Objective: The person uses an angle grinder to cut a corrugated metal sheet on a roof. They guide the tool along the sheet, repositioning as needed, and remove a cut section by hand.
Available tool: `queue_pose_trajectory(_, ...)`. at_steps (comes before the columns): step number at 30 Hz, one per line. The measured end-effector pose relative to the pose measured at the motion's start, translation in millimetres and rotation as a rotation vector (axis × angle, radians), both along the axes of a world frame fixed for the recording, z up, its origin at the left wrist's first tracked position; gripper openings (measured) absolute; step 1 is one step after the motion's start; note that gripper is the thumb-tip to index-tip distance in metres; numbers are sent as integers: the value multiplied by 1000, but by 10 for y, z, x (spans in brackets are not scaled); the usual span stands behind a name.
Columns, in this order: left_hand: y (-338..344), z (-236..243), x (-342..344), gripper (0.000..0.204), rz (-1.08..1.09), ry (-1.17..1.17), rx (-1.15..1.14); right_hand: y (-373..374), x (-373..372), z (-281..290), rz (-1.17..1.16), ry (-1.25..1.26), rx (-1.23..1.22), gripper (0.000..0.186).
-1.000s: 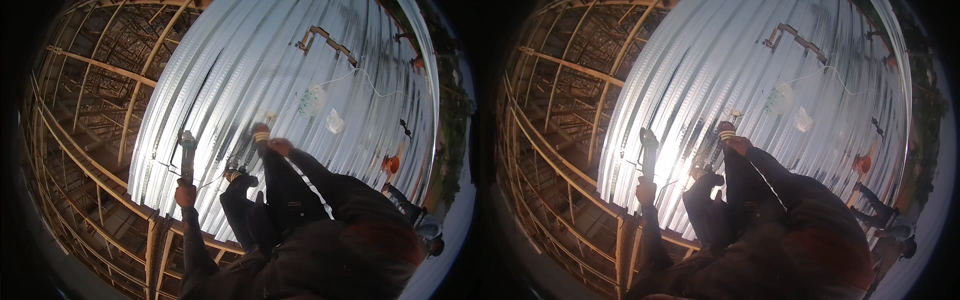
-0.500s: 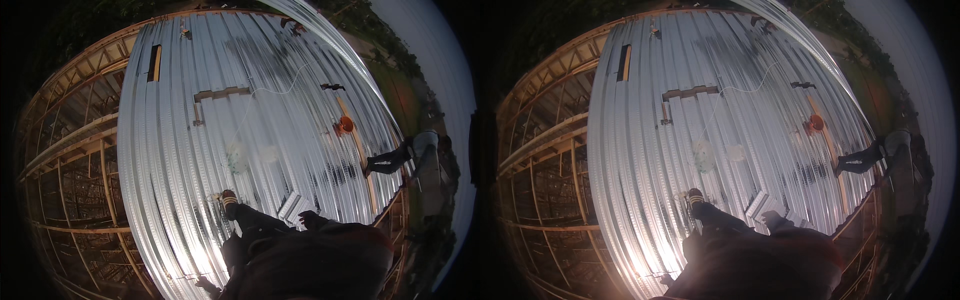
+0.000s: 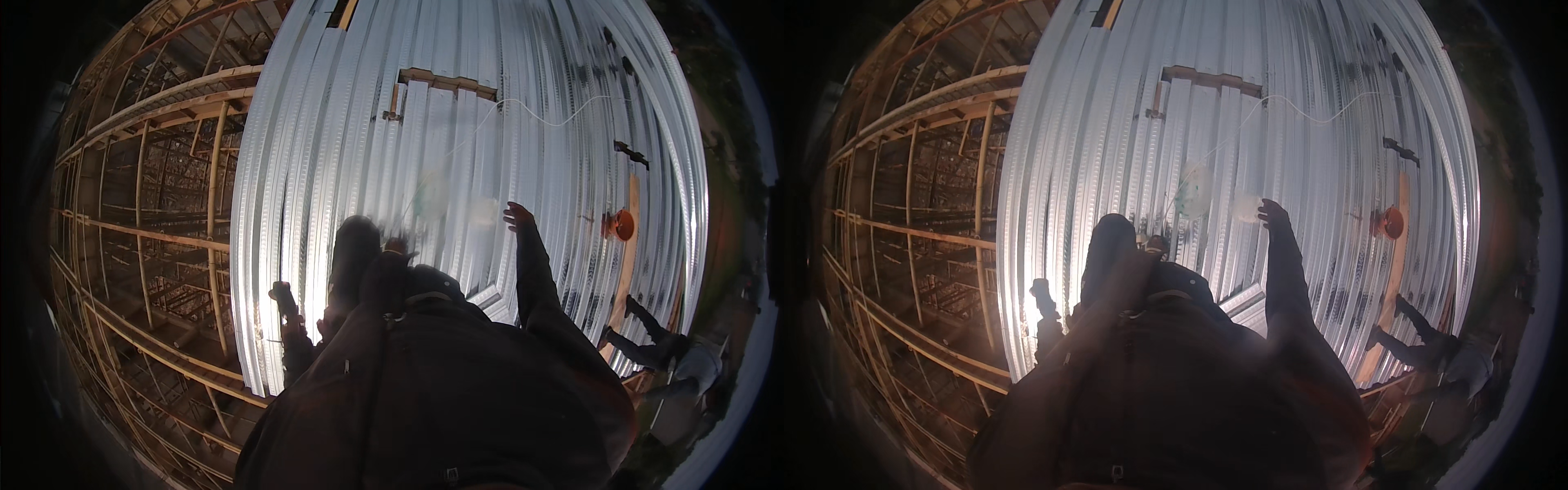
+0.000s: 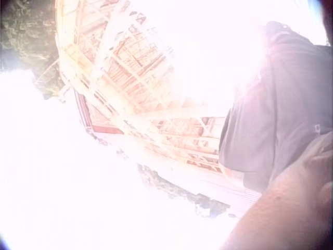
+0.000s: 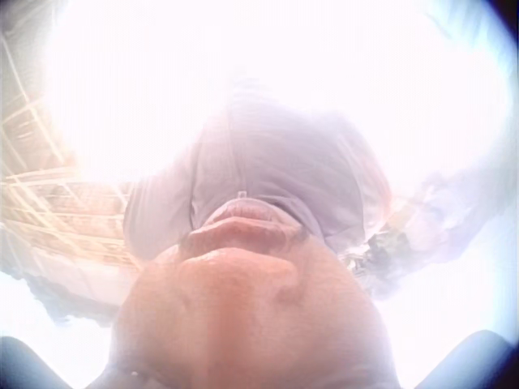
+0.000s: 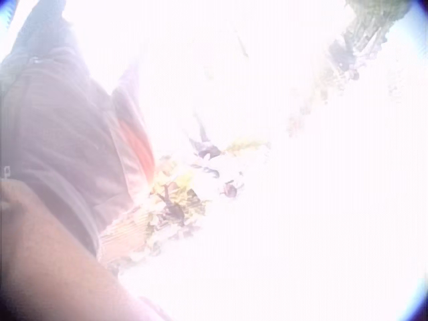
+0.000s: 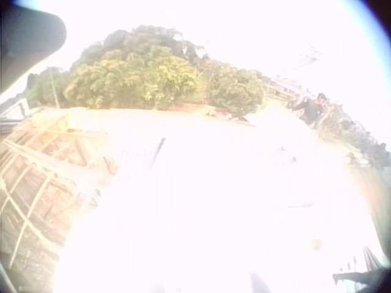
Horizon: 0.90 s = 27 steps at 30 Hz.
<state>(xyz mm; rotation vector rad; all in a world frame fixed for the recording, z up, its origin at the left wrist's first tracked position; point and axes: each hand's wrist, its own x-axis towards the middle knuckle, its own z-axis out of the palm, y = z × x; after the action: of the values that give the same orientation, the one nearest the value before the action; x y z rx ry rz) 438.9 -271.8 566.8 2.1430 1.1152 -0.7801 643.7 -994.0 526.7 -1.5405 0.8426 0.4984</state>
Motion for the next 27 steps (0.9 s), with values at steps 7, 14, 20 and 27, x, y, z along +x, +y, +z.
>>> queue_pose_trajectory(7, -110, 14, 234, 34, 93, 70, 6, 757, -230, 168, 96, -18, 128, 43)
queue_pose_trajectory(14, -424, -427, 1086, 29, 184, 67, -98, 844, -230, -97, 69, 215, 84, 47)
queue_pose_trajectory(20, -984, -907, 2159, 25, 334, -13, -269, 757, 2107, 36, 172, 163, -98, 46)
queue_pose_trajectory(27, -1007, -696, 2648, 21, 674, -32, -271, 1856, 5525, 551, 432, -48, -156, 48)
